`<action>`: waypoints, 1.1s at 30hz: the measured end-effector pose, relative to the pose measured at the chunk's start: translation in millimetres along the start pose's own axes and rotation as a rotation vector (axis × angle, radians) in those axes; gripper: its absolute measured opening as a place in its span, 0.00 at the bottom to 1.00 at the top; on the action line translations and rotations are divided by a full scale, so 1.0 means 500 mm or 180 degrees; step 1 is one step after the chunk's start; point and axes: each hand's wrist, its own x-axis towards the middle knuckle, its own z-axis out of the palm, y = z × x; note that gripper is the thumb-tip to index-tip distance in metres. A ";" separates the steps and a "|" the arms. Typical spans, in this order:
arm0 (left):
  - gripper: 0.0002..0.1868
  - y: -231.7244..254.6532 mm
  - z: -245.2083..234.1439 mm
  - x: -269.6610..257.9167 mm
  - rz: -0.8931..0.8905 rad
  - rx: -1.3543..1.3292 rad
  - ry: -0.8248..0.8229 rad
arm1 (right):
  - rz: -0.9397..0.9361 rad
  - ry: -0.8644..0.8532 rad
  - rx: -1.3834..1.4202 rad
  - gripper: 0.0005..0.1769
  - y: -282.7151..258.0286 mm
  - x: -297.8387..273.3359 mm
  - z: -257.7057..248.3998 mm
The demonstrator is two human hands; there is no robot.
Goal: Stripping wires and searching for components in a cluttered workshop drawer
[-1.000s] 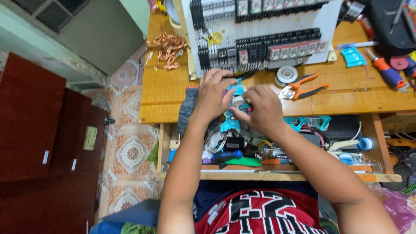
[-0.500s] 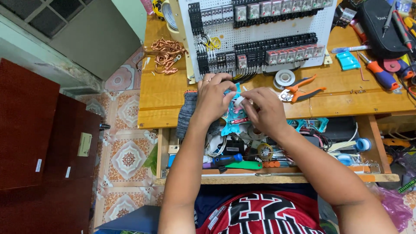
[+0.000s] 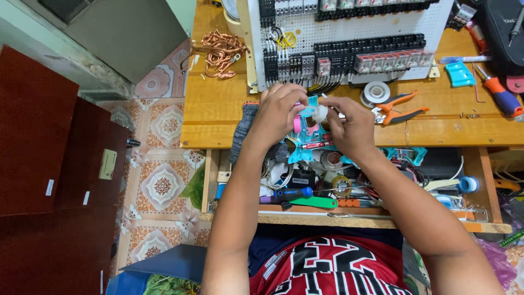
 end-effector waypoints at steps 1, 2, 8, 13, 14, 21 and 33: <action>0.05 -0.001 0.000 -0.001 -0.0015 -0.0004 0.0003 | 0.0001 -0.0015 0.0004 0.09 -0.001 0.001 0.000; 0.04 -0.002 0.001 -0.002 0.0021 0.0004 0.0009 | 0.0011 -0.0008 0.0050 0.08 -0.002 0.001 0.000; 0.04 -0.004 0.006 -0.002 0.0171 0.0201 0.0040 | -0.0015 -0.0027 0.0092 0.07 -0.004 0.008 0.000; 0.04 -0.005 0.011 -0.001 0.0242 0.0301 0.0050 | 0.0031 0.0002 0.0190 0.07 -0.002 0.004 0.003; 0.04 -0.004 0.009 -0.001 0.0248 0.0267 0.0039 | 0.0041 -0.0022 0.0182 0.07 -0.005 0.004 0.002; 0.01 -0.005 0.006 -0.001 0.0283 -0.0026 0.0132 | 0.0116 -0.0173 0.0273 0.10 -0.020 0.010 -0.007; 0.04 -0.018 0.033 -0.003 0.0213 0.0225 0.0352 | 0.0818 -0.0506 0.1522 0.22 -0.062 0.032 -0.032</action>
